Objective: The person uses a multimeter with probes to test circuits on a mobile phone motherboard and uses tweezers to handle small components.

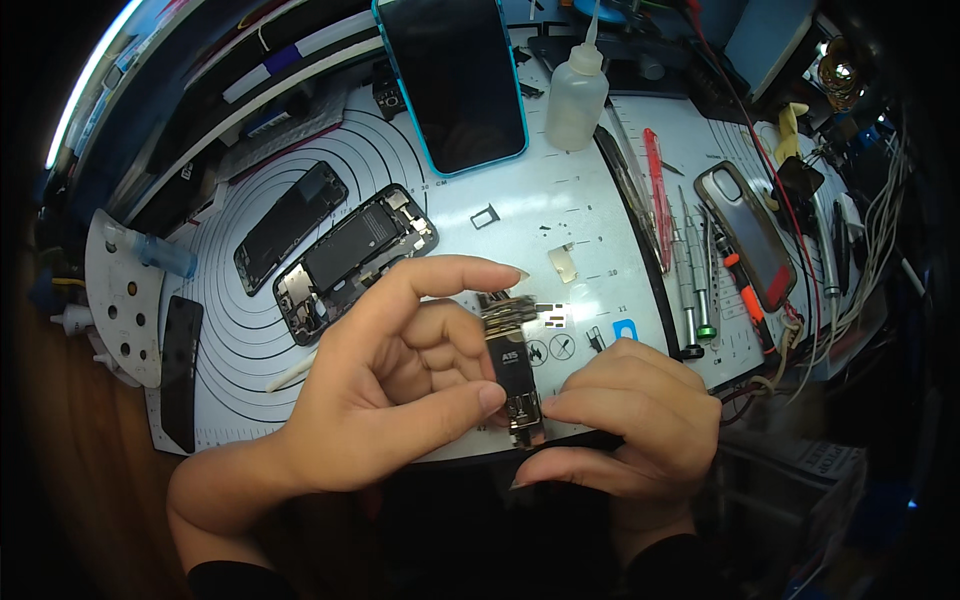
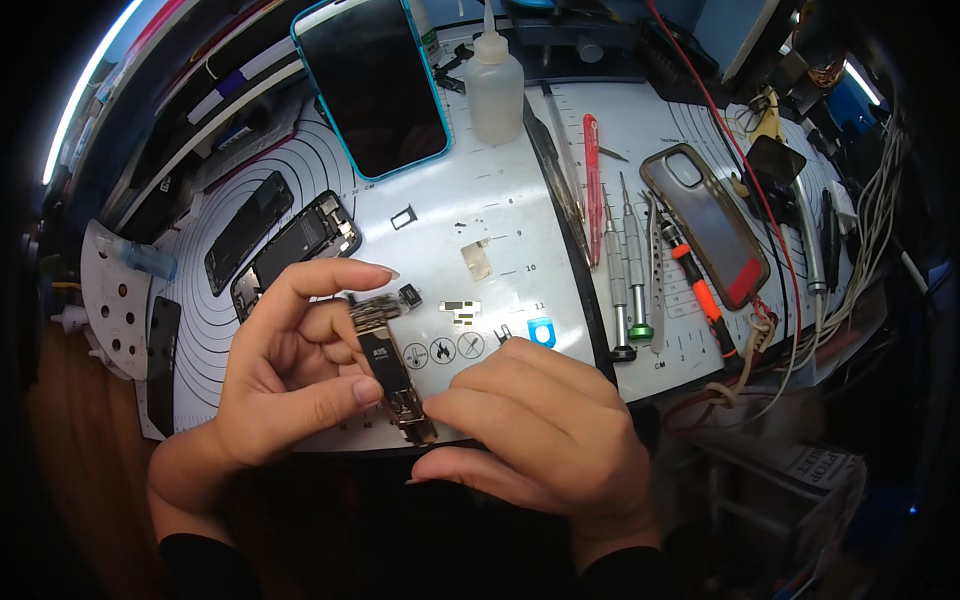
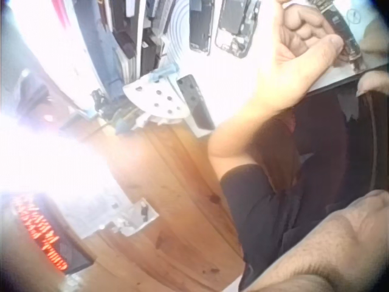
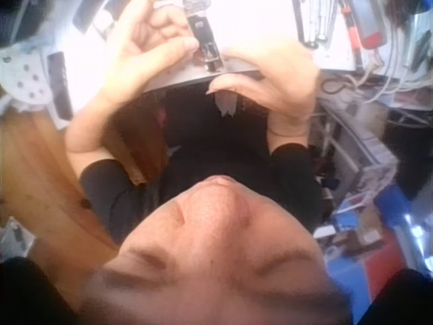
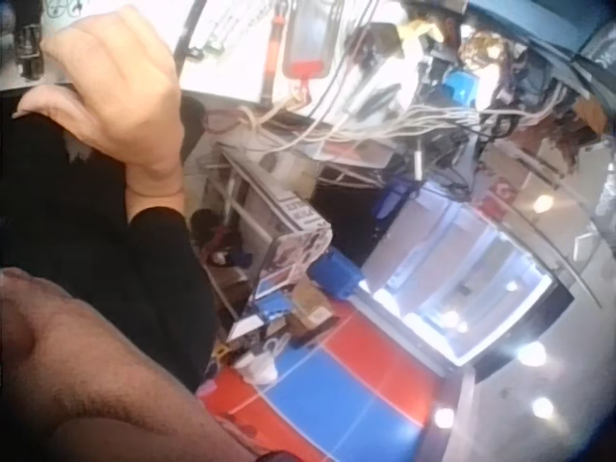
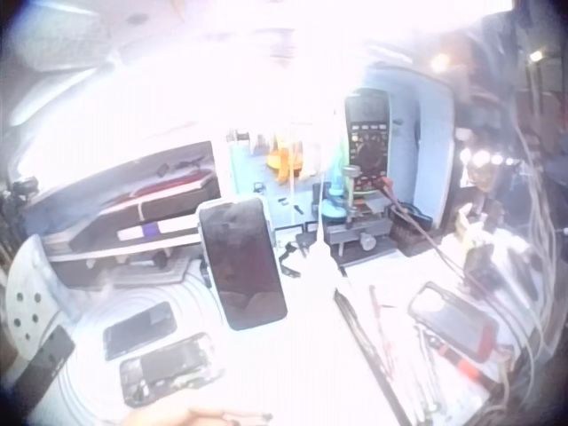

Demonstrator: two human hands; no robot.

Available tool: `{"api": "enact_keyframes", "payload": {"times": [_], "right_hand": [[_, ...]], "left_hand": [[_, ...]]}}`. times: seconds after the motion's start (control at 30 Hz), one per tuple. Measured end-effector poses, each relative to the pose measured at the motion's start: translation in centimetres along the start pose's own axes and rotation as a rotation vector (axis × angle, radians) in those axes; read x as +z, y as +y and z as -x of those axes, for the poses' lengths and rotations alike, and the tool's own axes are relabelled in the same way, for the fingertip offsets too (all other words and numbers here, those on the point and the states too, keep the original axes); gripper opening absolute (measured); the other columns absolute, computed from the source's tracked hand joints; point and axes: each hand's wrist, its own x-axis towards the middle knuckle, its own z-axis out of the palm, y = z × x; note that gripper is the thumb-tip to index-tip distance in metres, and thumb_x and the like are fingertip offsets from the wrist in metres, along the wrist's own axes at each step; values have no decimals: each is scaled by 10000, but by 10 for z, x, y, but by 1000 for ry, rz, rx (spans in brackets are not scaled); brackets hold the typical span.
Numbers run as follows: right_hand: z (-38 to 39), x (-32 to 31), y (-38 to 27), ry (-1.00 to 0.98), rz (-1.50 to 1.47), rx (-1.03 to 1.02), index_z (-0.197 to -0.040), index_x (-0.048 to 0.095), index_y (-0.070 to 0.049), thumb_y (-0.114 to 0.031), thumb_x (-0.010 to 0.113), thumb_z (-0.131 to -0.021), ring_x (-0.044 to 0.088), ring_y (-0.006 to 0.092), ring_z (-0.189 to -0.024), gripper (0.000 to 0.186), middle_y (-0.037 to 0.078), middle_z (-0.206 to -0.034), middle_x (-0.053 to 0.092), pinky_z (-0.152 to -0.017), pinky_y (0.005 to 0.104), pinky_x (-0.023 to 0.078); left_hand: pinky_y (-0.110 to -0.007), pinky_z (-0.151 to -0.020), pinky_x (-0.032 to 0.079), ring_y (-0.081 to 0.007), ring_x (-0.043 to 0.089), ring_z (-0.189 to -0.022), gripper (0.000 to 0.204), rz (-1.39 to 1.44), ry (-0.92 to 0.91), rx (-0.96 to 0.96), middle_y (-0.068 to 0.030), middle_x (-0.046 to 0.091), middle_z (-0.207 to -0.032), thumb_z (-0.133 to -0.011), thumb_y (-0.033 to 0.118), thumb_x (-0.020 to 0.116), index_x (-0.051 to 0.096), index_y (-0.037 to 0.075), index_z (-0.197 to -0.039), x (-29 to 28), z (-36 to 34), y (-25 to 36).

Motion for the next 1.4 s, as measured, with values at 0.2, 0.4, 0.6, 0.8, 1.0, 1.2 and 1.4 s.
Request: {"api": "enact_keyframes", "payload": {"times": [0.2, 0.4, 0.6, 0.8, 1.0, 1.2, 1.4], "right_hand": [[0, 10, 0, 36, 94, -54, -985, 761, -39, -173, 955, -765, 678, 262, -757, 323, 88, -899, 697, -644, 359, 547], [1, 22, -6, 284, 108, 30, -1071, 813, -103, -198, 950, -792, 649, 198, -765, 326, 63, -964, 658, -644, 324, 535], [1, 16, -1, 203, 138, 10, -1071, 828, -87, -219, 953, -771, 672, 198, -788, 351, 99, -1023, 711, -636, 317, 541], [0, 15, 5, 176, 100, -20, -1010, 807, -38, -199, 952, -749, 691, 238, -764, 339, 106, -946, 735, -635, 328, 543], [0, 13, 4, 160, 105, -21, -989, 804, -38, -192, 954, -740, 680, 235, -733, 328, 88, -887, 715, -619, 333, 526], [0, 12, 3, 159, 102, -18, -983, 806, -41, -194, 956, -739, 675, 226, -721, 325, 78, -863, 701, -614, 330, 522], [0, 12, 3, 159, 99, -16, -981, 808, -44, -207, 956, -746, 673, 218, -724, 322, 72, -863, 701, -612, 325, 524]], "left_hand": [[-260, -907, 541, -115, 675, -1054, 451, -50, 15, -156, -118, 692, -1136, -1021, -102, 633, 529, -91, -1460, 2, 1, 3], [-167, -730, 526, -28, 658, -859, 323, -76, 12, -155, -40, 699, -1018, -1055, -17, 648, 663, -86, -1370, -1, 6, 4], [-244, -885, 618, -161, 767, -1038, 313, -66, 41, -254, -198, 778, -1177, -1031, -86, 659, 666, -126, -1341, 2, 5, 10], [-260, -915, 632, -183, 779, -1049, 299, -61, 80, -324, -213, 788, -1152, -1040, -60, 678, 674, -123, -1332, 1, 5, 12], [-254, -800, 650, -167, 785, -910, 274, 22, 56, -273, -200, 801, -1048, -1052, -37, 674, 687, -120, -1313, 2, 4, 9], [-254, -788, 651, -164, 783, -888, 266, -19, 54, -286, -200, 799, -1044, -1054, -34, 673, 693, -121, -1304, 2, 4, 10], [-253, -788, 651, -164, 783, -890, 264, -19, 47, -276, -202, 799, -1046, -1052, -38, 673, 695, -122, -1302, 2, 3, 10]]}}
